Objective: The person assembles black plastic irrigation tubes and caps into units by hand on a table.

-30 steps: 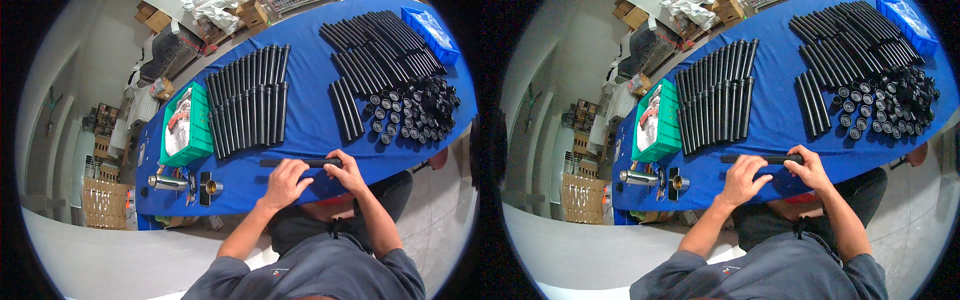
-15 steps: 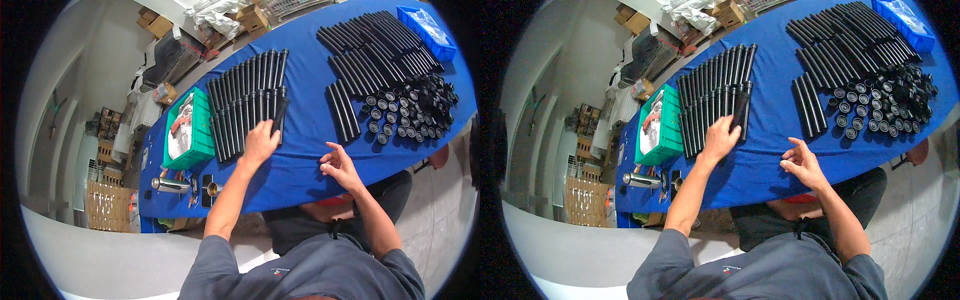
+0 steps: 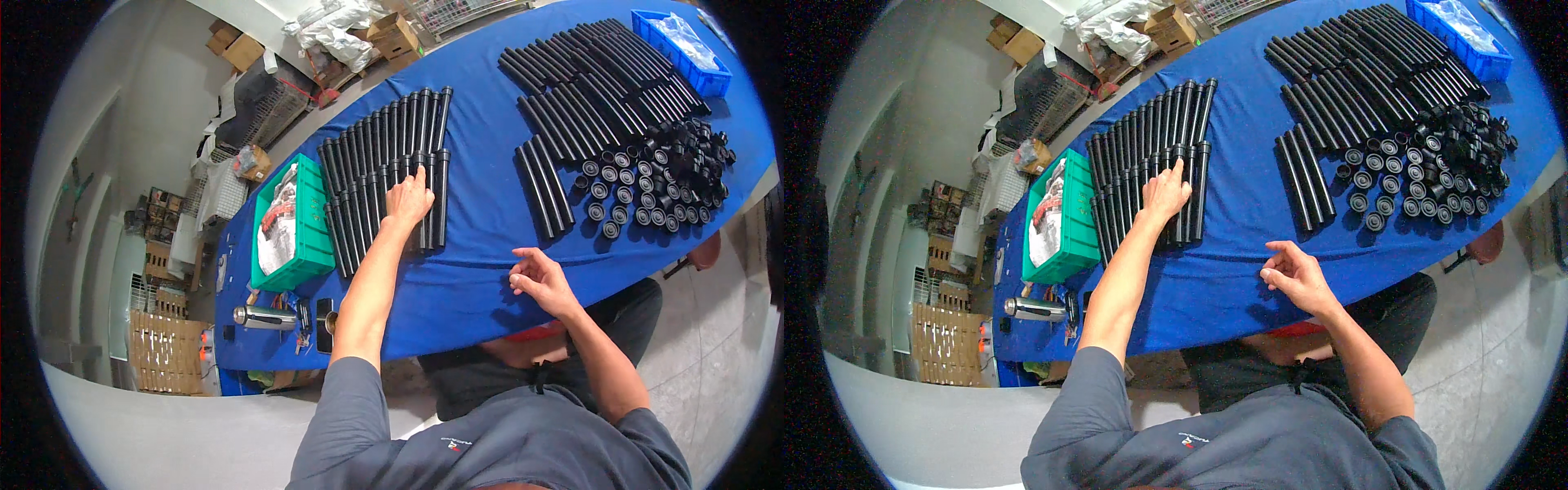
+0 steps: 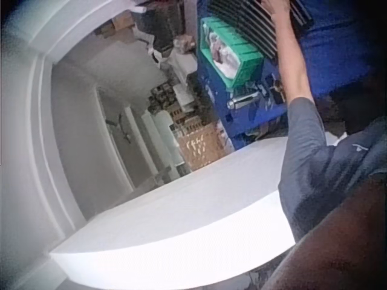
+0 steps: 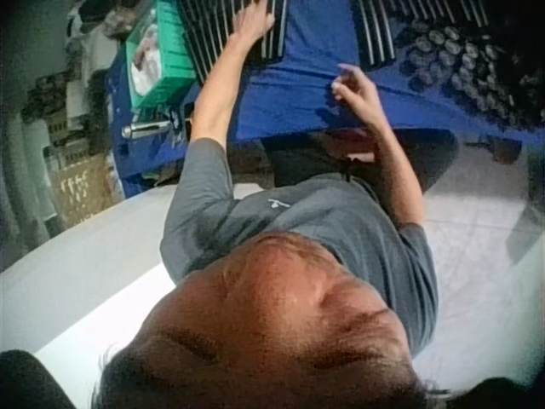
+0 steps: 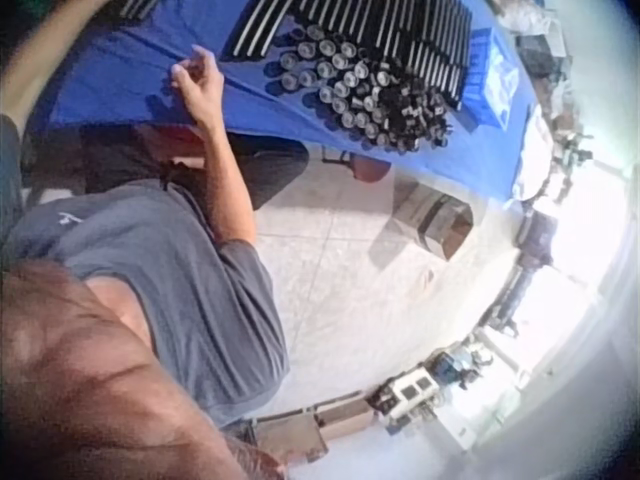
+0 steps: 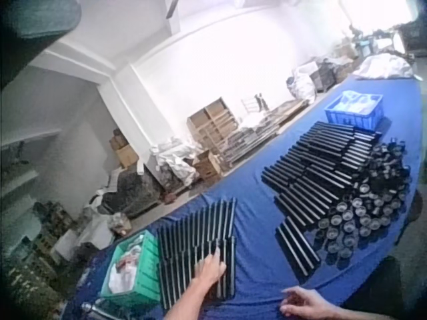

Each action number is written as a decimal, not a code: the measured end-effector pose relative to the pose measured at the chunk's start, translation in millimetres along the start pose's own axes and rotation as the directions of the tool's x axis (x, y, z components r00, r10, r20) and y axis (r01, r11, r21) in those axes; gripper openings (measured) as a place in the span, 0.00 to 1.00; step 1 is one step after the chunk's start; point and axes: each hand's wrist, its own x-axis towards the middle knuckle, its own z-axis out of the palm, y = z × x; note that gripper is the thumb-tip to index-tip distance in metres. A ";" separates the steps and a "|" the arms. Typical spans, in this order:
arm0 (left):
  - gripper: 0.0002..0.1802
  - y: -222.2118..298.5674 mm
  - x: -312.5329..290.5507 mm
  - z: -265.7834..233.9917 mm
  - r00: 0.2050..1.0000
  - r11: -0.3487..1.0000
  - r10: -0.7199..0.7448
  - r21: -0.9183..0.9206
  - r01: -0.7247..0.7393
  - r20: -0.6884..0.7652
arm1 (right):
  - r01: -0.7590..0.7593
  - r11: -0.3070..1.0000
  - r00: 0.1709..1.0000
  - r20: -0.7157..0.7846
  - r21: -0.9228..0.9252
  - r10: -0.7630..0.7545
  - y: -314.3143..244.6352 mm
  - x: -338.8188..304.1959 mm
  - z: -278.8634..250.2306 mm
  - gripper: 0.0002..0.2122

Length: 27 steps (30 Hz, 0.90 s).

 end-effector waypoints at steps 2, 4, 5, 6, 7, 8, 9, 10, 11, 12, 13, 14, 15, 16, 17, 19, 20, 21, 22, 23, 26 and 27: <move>0.33 1.7 3.5 -2.2 1.000 1.000 -0.003 0.009 0.003 0.006 | -0.004 1.000 1.000 -0.003 0.001 0.004 2.7 -0.2 -1.1 0.20; 0.33 3.1 3.8 -3.4 1.000 1.000 -0.012 0.022 0.012 0.005 | -0.008 1.000 1.000 -0.004 0.003 0.008 3.1 -1.1 -1.2 0.19; 0.34 3.0 3.0 -4.1 0.999 0.999 -0.027 0.026 0.026 0.023 | -0.005 1.000 1.000 -0.005 -0.018 0.005 2.2 -1.2 -0.2 0.18; 0.34 2.9 1.7 -4.8 0.999 0.999 -0.038 0.023 0.037 0.034 | -0.001 0.999 1.000 -0.007 -0.039 0.001 1.4 -1.4 0.6 0.16; 0.34 5.5 1.1 -6.1 0.998 0.999 -0.044 0.019 0.043 0.045 | -0.003 0.999 1.000 -0.015 -0.041 0.002 1.7 -1.9 -0.3 0.16; 0.35 9.6 -0.8 -9.0 1.000 0.998 -0.018 0.062 0.017 0.021 | -0.001 0.999 1.000 -0.012 -0.038 0.000 3.0 -2.4 -1.6 0.16; 0.36 10.5 0.0 -9.5 0.999 0.998 -0.013 0.067 0.011 0.038 | 0.001 0.999 1.000 -0.011 -0.035 -0.001 4.1 -2.9 -2.9 0.16; 0.36 11.0 -1.6 -11.7 0.999 0.998 -0.020 0.066 0.018 0.039 | -0.003 0.999 1.000 -0.024 -0.038 0.002 4.3 -3.2 -2.3 0.16; 0.36 14.8 -3.0 -13.6 0.999 0.998 -0.019 0.057 0.016 0.043 | -0.010 0.999 1.000 -0.019 -0.033 0.010 3.2 -4.2 -2.0 0.16; 0.36 15.0 -4.9 -17.6 0.998 0.998 -0.053 0.023 0.053 0.036 | -0.018 0.999 1.000 -0.017 -0.028 0.017 1.9 -4.6 -1.5 0.15; 0.36 20.2 -11.0 -23.9 0.998 0.998 -0.066 -0.008 0.066 -0.009 | -0.004 0.997 1.000 -0.006 -0.081 0.004 1.0 -4.6 -2.4 0.14; 0.35 14.5 -20.2 -18.4 0.985 0.997 -0.031 -0.076 0.018 -0.171 | 0.009 0.997 1.000 0.002 -0.073 -0.009 -1.1 -3.4 2.8 0.14; 0.30 26.1 -29.0 -19.0 0.953 0.985 0.007 -0.162 -0.058 -0.303 | 0.017 0.997 1.000 -0.005 -0.069 -0.018 -2.1 -3.6 3.5 0.14; 0.27 39.2 -37.9 -18.9 0.948 0.959 0.020 -0.261 -0.108 -0.317 | 0.003 0.993 1.000 -0.008 -0.119 -0.004 -4.8 -3.8 2.5 0.14; 0.24 54.0 -46.9 -18.0 0.943 0.922 0.029 -0.357 -0.154 -0.332 | -0.012 0.986 1.000 -0.007 -0.169 0.011 -6.4 -4.1 0.0 0.14; 0.18 85.1 -74.4 -12.5 0.972 0.834 0.019 -0.532 -0.145 -0.235 | -0.001 0.985 1.000 -0.001 -0.173 0.001 0.2 -3.1 -3.7 0.14; 0.14 94.8 -83.4 1.8 0.966 0.764 0.037 -0.615 -0.193 -0.257 | -0.002 0.987 1.000 -0.001 -0.160 0.002 -1.3 -3.1 -3.0 0.14; 0.12 102.9 -93.8 14.7 0.987 0.720 0.008 -0.685 -0.116 -0.159 | -0.005 0.989 1.000 0.000 -0.147 0.005 -2.3 -3.4 -2.5 0.13; 0.12 109.4 -104.0 29.8 0.984 0.672 -0.043 -0.734 -0.098 -0.171 | -0.024 0.987 1.000 -0.010 -0.159 0.023 -4.1 -3.4 -0.4 0.13; 0.13 118.7 -110.9 39.1 0.979 0.618 -0.094 -0.782 -0.083 -0.179 | -0.021 0.987 1.000 -0.014 -0.161 0.019 -7.3 -3.6 0.8 0.13; 0.15 123.1 -121.0 47.5 0.962 0.675 -0.142 -0.734 -0.080 -0.235 | -0.016 0.979 0.999 -0.030 -0.201 0.010 -9.3 -5.9 3.5 0.12; 0.14 122.6 -119.8 48.6 0.964 0.651 -0.158 -0.757 -0.060 -0.212 | 0.007 0.974 0.999 -0.035 -0.225 -0.015 -8.7 -7.5 4.5 0.11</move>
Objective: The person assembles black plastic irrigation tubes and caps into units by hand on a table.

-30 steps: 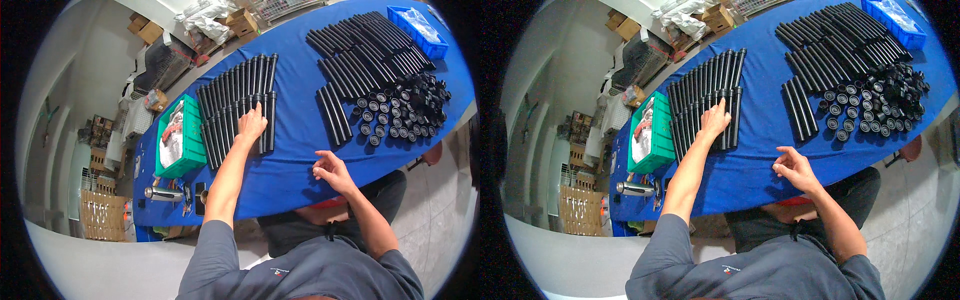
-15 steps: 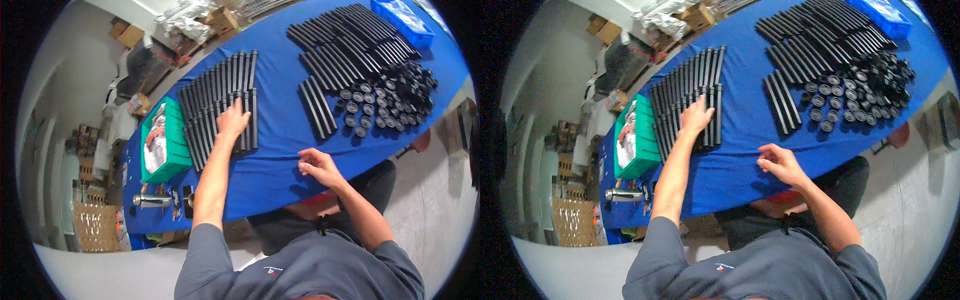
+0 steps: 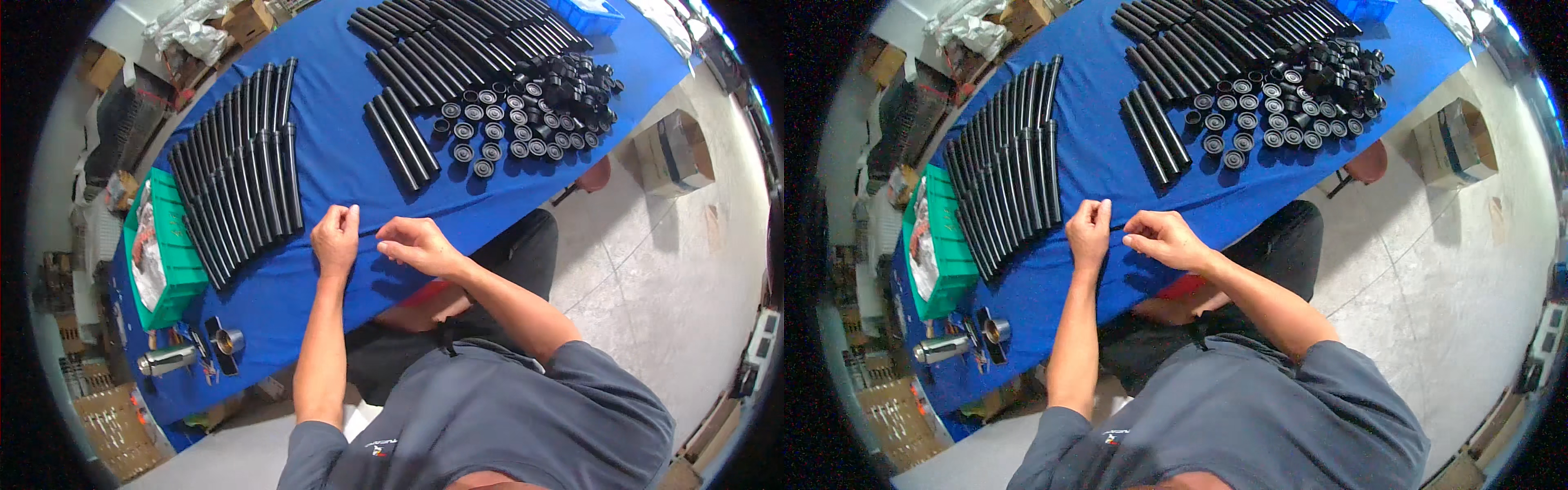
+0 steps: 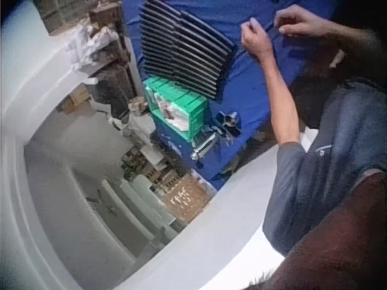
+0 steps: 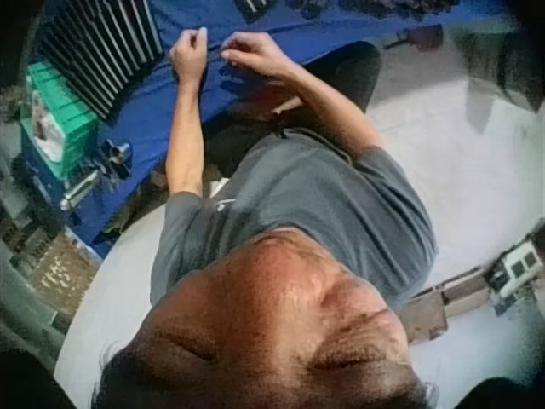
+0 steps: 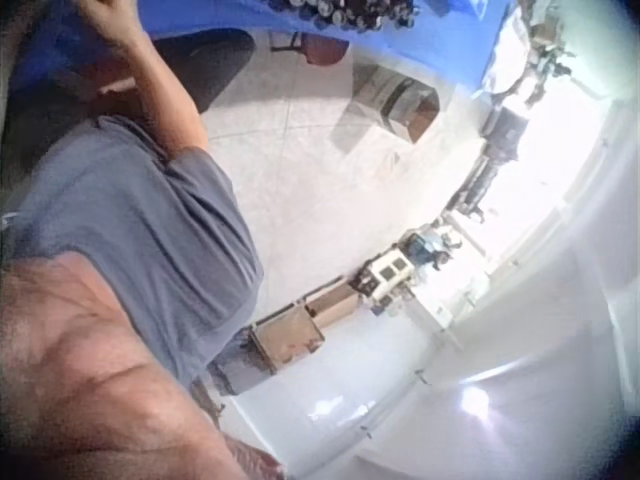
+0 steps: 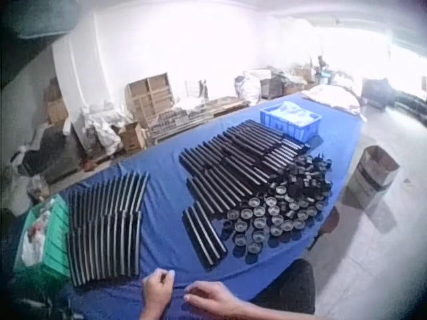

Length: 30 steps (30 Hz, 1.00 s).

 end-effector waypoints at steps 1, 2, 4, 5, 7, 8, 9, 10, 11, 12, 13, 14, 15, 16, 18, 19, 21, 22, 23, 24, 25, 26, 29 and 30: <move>0.14 -0.9 0.6 0.5 1.000 1.000 0.021 -0.011 -0.021 -0.019 | 0.071 0.994 0.997 -0.022 -0.088 -0.073 0.5 1.9 2.3 0.10; 0.13 -1.5 0.8 1.3 0.998 0.999 0.042 -0.020 -0.043 -0.040 | 0.062 0.993 0.998 -0.001 -0.102 -0.062 -0.8 2.1 0.3 0.10; 0.14 -1.8 1.3 3.3 0.996 0.998 0.063 -0.024 -0.065 -0.062 | 0.345 0.577 0.836 -0.037 -0.740 -0.547 -7.6 5.2 -3.9 0.10; 0.14 -2.0 -0.7 3.6 0.992 0.994 0.108 -0.019 -0.110 -0.061 | 0.246 0.470 0.816 -0.081 -0.848 -0.572 -15.7 7.7 -3.9 0.14; 0.14 -2.0 -1.1 4.0 0.993 0.995 0.091 -0.022 -0.093 -0.075 | 0.055 0.332 0.853 -0.128 -0.942 -0.505 -31.8 14.9 -10.9 0.20; 0.14 -1.6 -0.7 3.9 0.993 0.995 0.096 -0.024 -0.098 -0.074 | -0.012 0.267 0.871 -0.141 -0.964 -0.471 -35.7 17.2 -17.1 0.22; 0.14 -0.7 -3.0 3.4 0.994 0.995 0.079 -0.055 -0.083 -0.082 | -0.034 0.225 0.895 -0.130 -0.974 -0.426 -36.9 17.7 -21.7 0.24; 0.14 -1.2 -3.4 3.8 0.993 0.995 0.073 -0.058 -0.079 -0.098 | -0.052 0.188 0.920 -0.120 -0.981 -0.373 -35.0 19.2 -25.4 0.24; 0.14 -1.7 -3.7 4.4 0.992 0.994 0.065 -0.082 -0.074 -0.106 | -0.075 0.162 0.932 -0.127 -0.984 -0.341 -33.3 20.7 -27.6 0.23; 0.14 -2.7 -3.6 4.9 0.992 0.992 0.057 -0.108 -0.069 -0.114 | -0.099 0.134 0.941 -0.136 -0.986 -0.309 -31.7 21.9 -28.4 0.22; 0.14 -3.1 -3.2 4.6 0.993 0.994 0.049 -0.097 -0.060 -0.104 | -0.088 0.131 0.942 -0.125 -0.988 -0.310 -30.7 21.9 -27.6 0.22; 0.14 -3.9 -2.4 4.0 0.993 0.994 0.045 -0.096 -0.056 -0.113 | -0.082 0.143 0.946 -0.122 -0.986 -0.301 -29.7 21.3 -26.2 0.21; 0.14 -4.9 -1.3 3.5 0.992 0.989 0.032 -0.139 -0.050 -0.124 | -0.077 0.155 0.949 -0.120 -0.985 -0.291 -29.3 21.9 -25.3 0.19; 0.14 -5.6 -0.3 2.8 0.991 0.982 0.021 -0.185 -0.046 -0.132 | -0.073 0.151 0.950 -0.115 -0.986 -0.291 -29.2 23.8 -24.5 0.19; 0.14 -5.5 -0.5 2.1 0.991 0.975 -0.004 -0.220 -0.027 -0.137 | 0.055 0.111 0.899 0.001 -0.992 -0.439 -30.0 27.6 -23.1 0.16; 0.14 -6.2 -0.7 1.7 0.990 0.967 -0.027 -0.253 -0.009 -0.137 | 0.085 0.116 0.899 0.026 -0.990 -0.438 -30.8 28.1 -22.9 0.15; 0.14 -8.5 1.1 1.0 0.988 0.963 -0.037 -0.268 -0.004 -0.150 | 0.079 0.132 0.921 0.022 -0.988 -0.390 -28.7 32.9 -17.1 0.15; 0.14 -8.7 1.9 1.5 0.986 0.959 -0.048 -0.284 0.002 -0.157 | 0.068 0.148 0.941 0.014 -0.987 -0.338 -27.8 35.0 -14.6 0.16; 0.14 -8.5 1.7 1.7 0.986 0.959 -0.047 -0.285 -0.001 -0.160 | 0.040 0.161 0.960 -0.007 -0.986 -0.280 -28.5 35.1 -12.0 0.19; 0.14 -8.0 0.7 1.8 0.986 0.960 -0.050 -0.281 0.004 -0.159 | 0.041 0.159 0.959 -0.006 -0.986 -0.283 -28.7 36.6 -10.7 0.19; 0.14 -6.4 -0.6 1.4 0.986 0.961 -0.055 -0.276 0.010 -0.156 | 0.005 0.167 0.970 -0.036 -0.986 -0.242 -27.3 36.8 -9.9 0.20; 0.14 -5.3 -0.6 0.6 0.986 0.961 -0.053 -0.276 0.008 -0.157 | -0.033 0.174 0.977 -0.068 -0.984 -0.200 -25.5 37.2 -9.0 0.21; 0.12 -5.5 -1.1 -0.1 0.987 0.959 -0.052 -0.282 0.007 -0.151 | -0.111 0.142 0.974 -0.136 -0.984 -0.180 -17.2 47.2 -5.4 0.22; 0.12 -8.2 -1.8 0.9 0.985 0.958 -0.061 -0.286 0.013 -0.159 | -0.088 0.083 0.971 -0.104 -0.993 -0.217 -13.5 49.9 -5.0 0.22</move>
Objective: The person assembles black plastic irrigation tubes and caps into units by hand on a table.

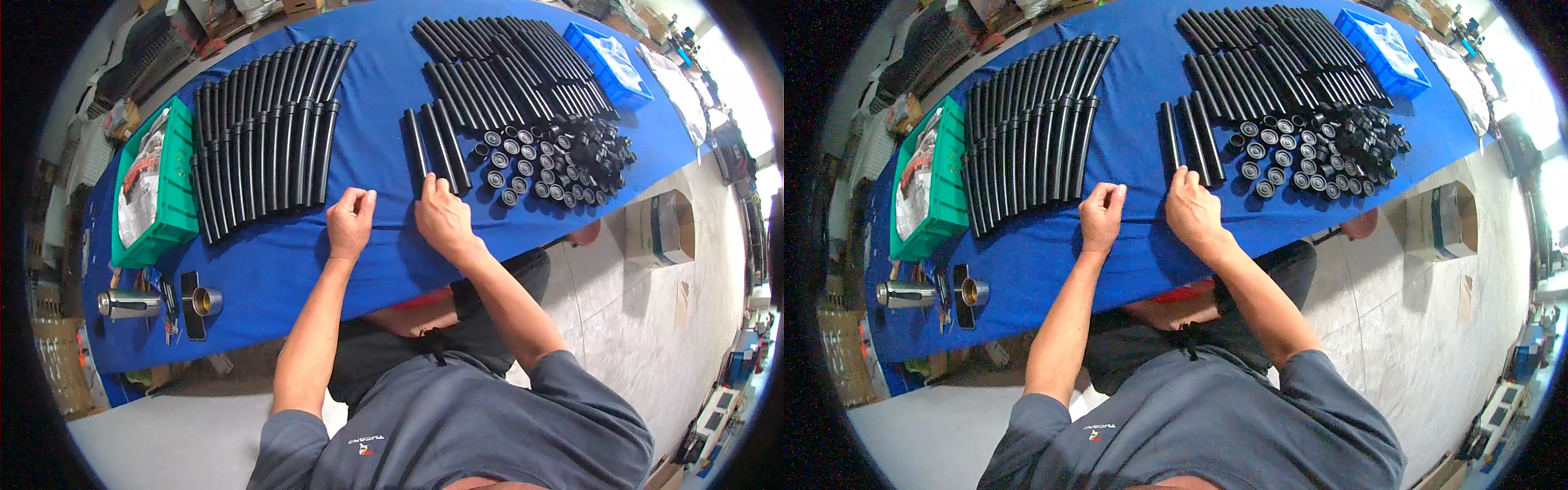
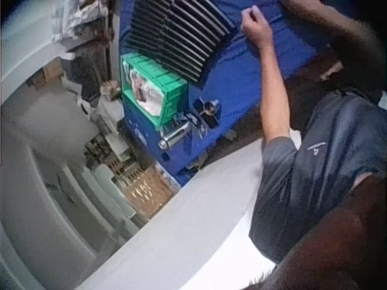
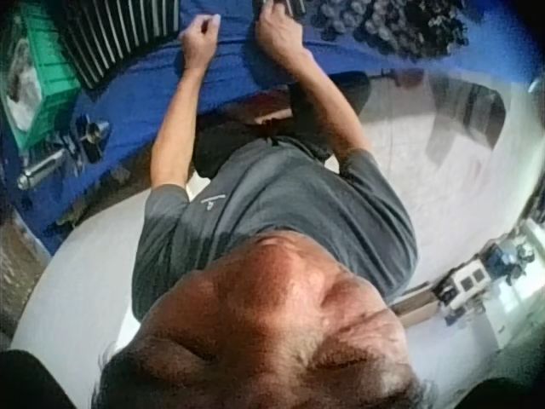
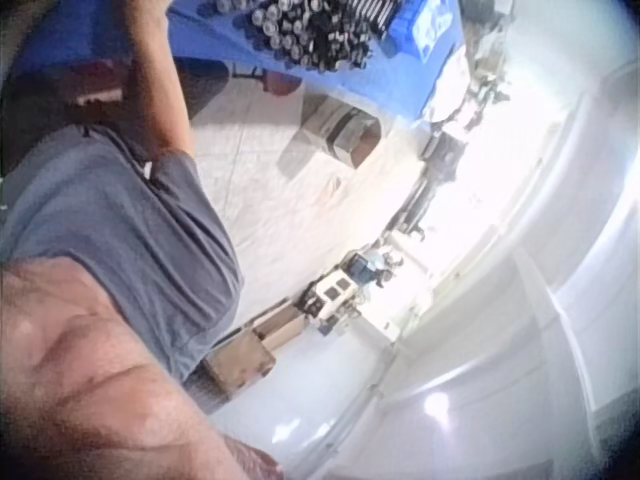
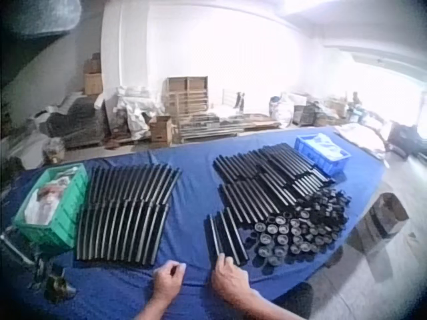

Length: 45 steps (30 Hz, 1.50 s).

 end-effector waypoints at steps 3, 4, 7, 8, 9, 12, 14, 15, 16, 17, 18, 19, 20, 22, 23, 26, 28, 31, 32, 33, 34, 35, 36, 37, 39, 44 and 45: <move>0.10 -5.8 -0.2 2.5 0.999 0.997 -0.033 -0.064 0.034 0.013 | 0.035 0.998 0.999 0.021 -0.058 -0.034 -13.8 -10.2 3.5 0.22; 0.13 -0.2 -0.9 2.2 0.999 0.999 -0.017 -0.030 0.019 0.038 | 0.034 0.999 0.998 0.060 -0.018 -0.033 -18.1 -17.5 5.3 0.22; 0.16 13.7 1.1 -1.7 0.983 0.981 0.047 0.176 -0.079 0.177 | 0.171 0.982 0.985 0.001 0.083 -0.172 -32.6 -44.7 3.3 0.21; 0.16 15.2 0.1 0.1 0.982 0.983 0.044 0.169 -0.076 0.183 | 0.213 0.966 0.977 -0.006 0.146 -0.214 -34.5 -50.3 1.0 0.21; 0.16 16.0 -0.6 2.8 0.977 0.974 0.042 0.208 -0.087 0.211 | 0.248 0.953 0.963 0.059 0.173 -0.262 -29.8 -54.2 -4.2 0.22; 0.12 4.1 -1.9 4.2 0.976 0.962 0.171 0.190 -0.196 0.137 | 0.070 0.988 0.865 0.485 0.137 -0.129 -19.3 -24.3 -47.2 0.31; 0.10 11.9 -1.5 7.1 0.977 0.959 0.114 0.238 -0.156 0.182 | 0.064 0.955 0.997 -0.056 0.288 -0.050 16.9 -6.6 -55.1 0.37; 0.09 14.4 -1.6 6.2 0.978 0.961 0.116 0.231 -0.154 0.172 | 0.043 0.943 0.976 -0.216 0.331 0.032 26.5 5.4 -67.2 0.39; 0.09 13.1 -2.1 3.6 0.981 0.960 0.110 0.237 -0.147 0.163 | 0.037 0.925 0.924 -0.366 0.379 0.113 30.1 18.0 -83.3 0.41; 0.09 11.3 -1.8 4.5 0.980 0.957 0.123 0.243 -0.159 0.157 | 0.048 0.952 0.901 -0.425 0.303 0.090 37.2 25.6 -96.7 0.39; 0.09 9.0 -2.1 2.8 0.980 0.951 0.133 0.258 -0.169 0.149 | 0.059 0.971 0.876 -0.479 0.232 0.061 45.4 32.9 -103.6 0.37; 0.09 9.3 -2.3 3.5 0.981 0.952 0.130 0.260 -0.164 0.144 | 0.062 0.997 0.915 -0.402 0.037 -0.041 61.2 40.7 -104.4 0.32; 0.10 10.5 -2.4 3.6 0.979 0.952 0.123 0.260 -0.163 0.164 | 0.072 0.996 0.944 -0.318 -0.054 -0.085 76.0 49.1 -96.4 0.27; 0.11 13.4 -0.9 4.2 0.978 0.951 0.117 0.264 -0.160 0.170 | 0.133 0.929 0.958 -0.197 -0.346 -0.211 98.5 58.5 -80.5 0.23; 0.11 13.9 -1.6 3.9 0.979 0.954 0.115 0.257 -0.157 0.170 | 0.127 0.940 0.981 -0.103 -0.318 -0.167 101.6 63.8 -72.6 0.21; 0.11 14.0 -3.1 4.0 0.979 0.951 0.121 0.264 -0.161 0.161 | 0.123 0.925 0.992 0.047 -0.359 -0.114 110.0 67.6 -55.3 0.14; 0.10 13.6 -4.6 5.4 0.980 0.949 0.120 0.273 -0.160 0.158 | 0.108 0.919 0.994 0.065 -0.378 -0.090 113.2 69.2 -50.5 0.13; 0.10 13.1 -4.7 4.3 0.981 0.946 0.122 0.282 -0.162 0.154 | 0.108 0.921 0.994 0.067 -0.374 -0.090 112.9 70.1 -49.5 0.13; 0.10 14.2 -4.2 3.3 0.981 0.948 0.121 0.275 -0.160 0.155 | 0.105 0.936 0.993 -0.020 -0.337 -0.119 113.4 70.0 -51.8 0.14; 0.10 14.8 -3.8 3.5 0.980 0.947 0.121 0.278 -0.161 0.156 | 0.105 0.949 0.984 -0.109 -0.299 -0.143 113.9 69.8 -53.9 0.15; 0.09 13.6 -4.5 1.3 0.982 0.947 0.115 0.283 -0.155 0.152 | 0.133 0.955 0.946 -0.254 -0.265 -0.202 101.3 61.3 -65.7 0.14; 0.09 13.9 -4.8 3.0 0.981 0.949 0.114 0.276 -0.154 0.156 | 0.135 0.983 0.950 -0.265 -0.121 -0.163 92.2 51.7 -80.4 0.12; 0.09 14.4 -4.2 3.8 0.980 0.949 0.115 0.273 -0.157 0.163 | 0.132 0.991 0.955 -0.272 0.024 -0.121 84.5 41.3 -90.2 0.11; 0.09 14.2 -3.6 4.5 0.980 0.951 0.111 0.268 -0.152 0.163 | 0.174 0.978 0.961 -0.239 0.117 -0.142 79.6 27.7 -92.1 0.10; 0.09 11.1 -3.3 3.8 0.980 0.953 0.108 0.263 -0.149 0.165 | 0.205 0.955 0.970 -0.170 0.212 -0.171 66.1 -2.6 -87.2 0.11; 0.10 15.3 3.1 0.1 0.972 0.939 0.133 0.290 -0.186 0.193 | 0.037 0.987 0.998 -0.052 0.157 -0.029 66.0 -46.5 -35.9 0.15; 0.10 12.7 1.5 0.3 0.975 0.954 0.162 0.226 -0.195 0.155 | 0.070 0.985 0.996 -0.066 0.157 -0.060 67.4 -49.3 -30.9 0.20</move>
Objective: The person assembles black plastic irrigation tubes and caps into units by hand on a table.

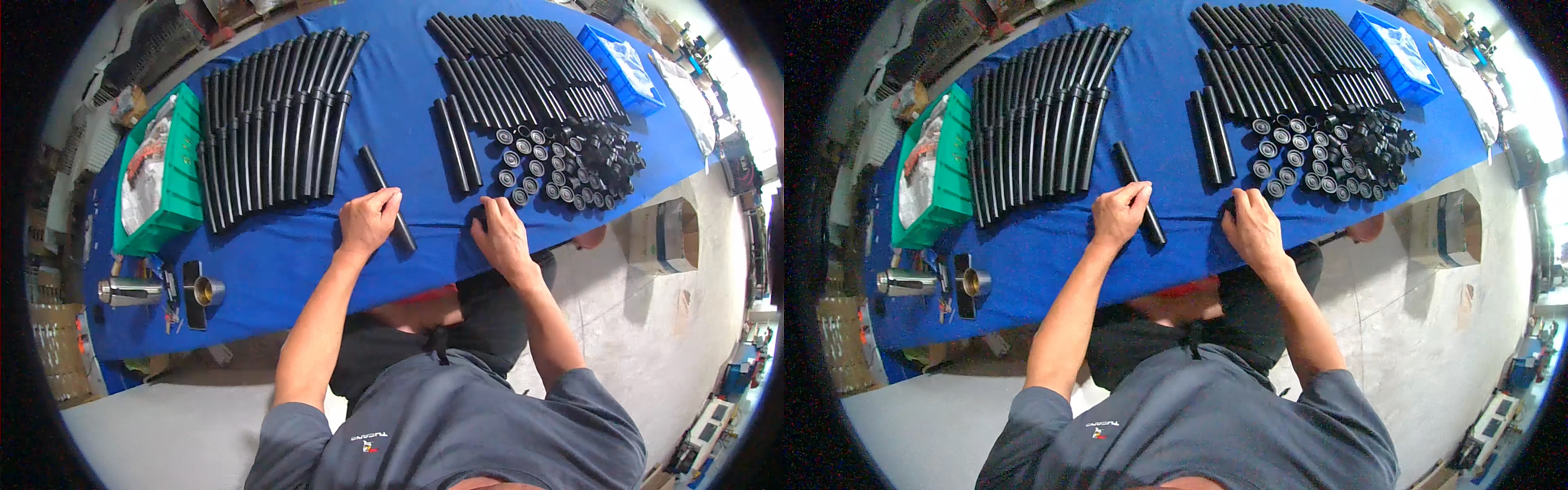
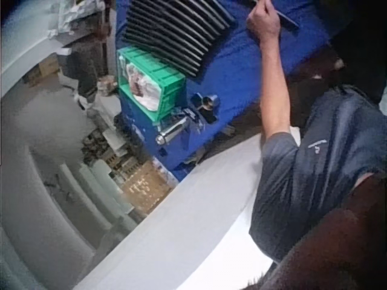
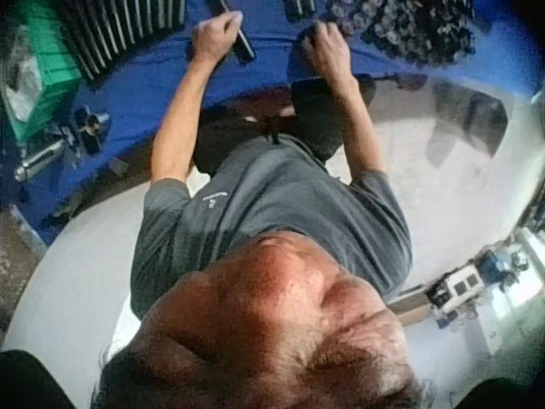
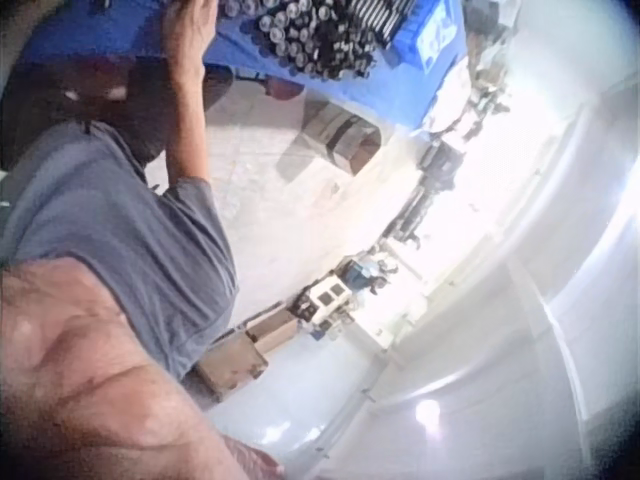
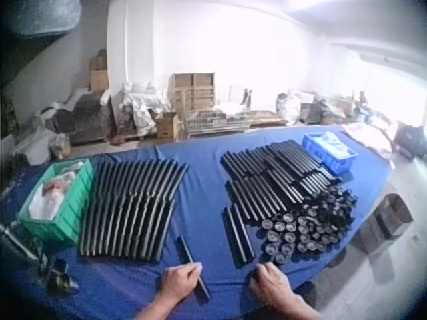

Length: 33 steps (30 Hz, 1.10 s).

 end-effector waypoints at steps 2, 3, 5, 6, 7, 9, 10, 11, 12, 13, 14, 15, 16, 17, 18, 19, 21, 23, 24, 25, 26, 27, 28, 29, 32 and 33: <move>0.11 -3.1 -4.7 -7.1 0.996 0.989 -0.077 -0.130 0.071 -0.039 | -0.030 0.998 0.997 -0.072 0.050 0.033 -15.8 -4.7 -8.7 0.23; 0.11 -10.7 -6.1 -7.5 0.979 0.991 0.117 -0.047 -0.126 -0.166 | -0.062 0.996 0.988 -0.139 0.070 0.071 -24.4 -4.6 -17.3 0.26; 0.19 -1.7 -13.2 -11.0 0.974 0.959 0.227 0.172 -0.224 0.003 | -0.061 0.993 0.984 -0.161 0.103 0.077 -20.6 -13.9 -29.6 0.30; 0.22 1.8 -14.9 -13.9 0.946 0.931 0.314 0.172 -0.323 0.080 | -0.142 0.964 0.984 -0.077 0.225 0.163 -27.0 -18.4 -37.0 0.27; 0.22 3.4 -13.1 -15.9 0.890 0.868 0.439 0.199 -0.455 0.119 | -0.114 0.922 0.990 -0.034 0.370 0.136 -37.2 -19.1 -43.7 0.23; 0.19 3.0 -9.9 -14.7 0.828 0.818 0.477 0.194 -0.541 0.296 | 0.015 0.840 1.000 -0.029 0.542 0.001 -40.1 -24.3 -19.7 0.19; 0.17 4.2 -5.4 -15.1 0.802 0.796 0.473 0.214 -0.567 0.365 | 0.045 0.810 0.999 -0.031 0.584 -0.033 -48.0 -21.2 -10.6 0.18; 0.16 4.6 0.5 -16.9 0.776 0.772 0.461 0.237 -0.590 0.431 | 0.052 0.793 0.999 -0.029 0.607 -0.043 -51.9 -18.4 -2.4 0.16; 0.12 7.0 6.3 -15.4 0.766 0.771 0.471 0.218 -0.599 0.437 | -0.025 0.716 0.999 -0.007 0.697 0.042 -50.3 -18.7 10.0 0.15; 0.11 11.7 13.9 -15.3 0.732 0.741 0.497 0.212 -0.638 0.466 | -0.105 0.622 0.991 0.033 0.776 0.126 -46.6 -20.0 21.8 0.14; 0.11 17.8 15.8 -16.7 0.714 0.728 0.523 0.192 -0.658 0.465 | -0.141 0.519 0.979 0.040 0.843 0.200 -46.8 -17.6 25.5 0.12; 0.11 23.0 16.0 -19.8 0.696 0.715 0.549 0.172 -0.678 0.463 | -0.187 0.444 0.963 0.074 0.877 0.258 -47.4 -17.0 27.0 0.11; 0.11 26.8 11.1 -21.1 0.707 0.733 0.547 0.151 -0.663 0.449 | -0.195 0.384 0.953 0.082 0.902 0.292 -47.5 -17.4 27.1 0.11; 0.12 36.3 2.1 -25.1 0.715 0.751 0.547 0.122 -0.649 0.436 | -0.205 0.324 0.939 0.092 0.924 0.331 -46.0 -20.0 26.9 0.11; 0.11 44.0 -7.0 -30.8 0.732 0.766 0.554 0.101 -0.635 0.395 | -0.188 0.282 0.942 0.092 0.941 0.322 -43.5 -21.6 30.8 0.11; 0.11 54.2 -14.5 -37.9 0.772 0.829 0.466 0.091 -0.552 0.431 | -0.186 0.275 0.939 0.088 0.943 0.332 -41.6 -24.6 33.7 0.11; 0.11 56.7 -29.2 -47.2 0.859 0.891 0.383 0.110 -0.441 0.341 | -0.234 0.386 0.968 0.176 0.892 0.179 -40.9 -29.7 46.4 0.12; 0.11 50.3 -32.6 -46.4 0.899 0.931 0.291 0.118 -0.344 0.327 | -0.296 0.298 0.955 0.280 0.907 0.097 -52.1 -27.6 35.0 0.16; 0.13 49.3 -34.9 -51.7 0.923 0.943 0.248 0.147 -0.300 0.295 | -0.318 0.235 0.943 0.333 0.918 -0.023 -55.8 -22.4 32.9 0.18; 0.15 52.1 -37.0 -60.7 0.932 0.962 0.131 0.185 -0.202 0.337 | -0.356 0.194 0.916 0.382 0.914 -0.118 -63.6 -15.9 25.6 0.21; 0.15 54.2 -39.4 -69.4 0.936 0.961 0.081 0.223 -0.165 0.343 | -0.402 0.183 0.875 0.435 0.897 -0.213 -61.7 -13.3 37.9 0.23; 0.14 56.1 -42.3 -79.6 0.925 0.967 -0.005 0.237 -0.092 0.380 | -0.431 0.061 0.843 0.426 0.900 -0.328 -71.3 -3.9 25.8 0.25; 0.14 56.9 -42.6 -87.3 0.887 0.976 -0.066 0.216 -0.039 0.457 | -0.408 0.030 0.853 0.393 0.912 -0.344 -72.0 -3.7 33.1 0.28; 0.15 58.1 -44.3 -89.1 0.868 0.973 -0.100 0.232 -0.018 0.487 | -0.401 -0.015 0.866 0.373 0.916 -0.334 -73.7 -4.8 33.0 0.27; 0.16 62.7 -46.6 -81.3 0.810 0.969 -0.142 0.249 -0.005 0.570 | -0.290 0.150 0.868 0.326 0.945 -0.374 -59.6 -5.8 34.0 0.23; 0.17 65.5 -47.6 -80.0 0.834 0.981 -0.099 0.194 -0.010 0.543 | -0.252 0.123 0.883 0.280 0.960 -0.376 -55.4 -8.0 39.7 0.22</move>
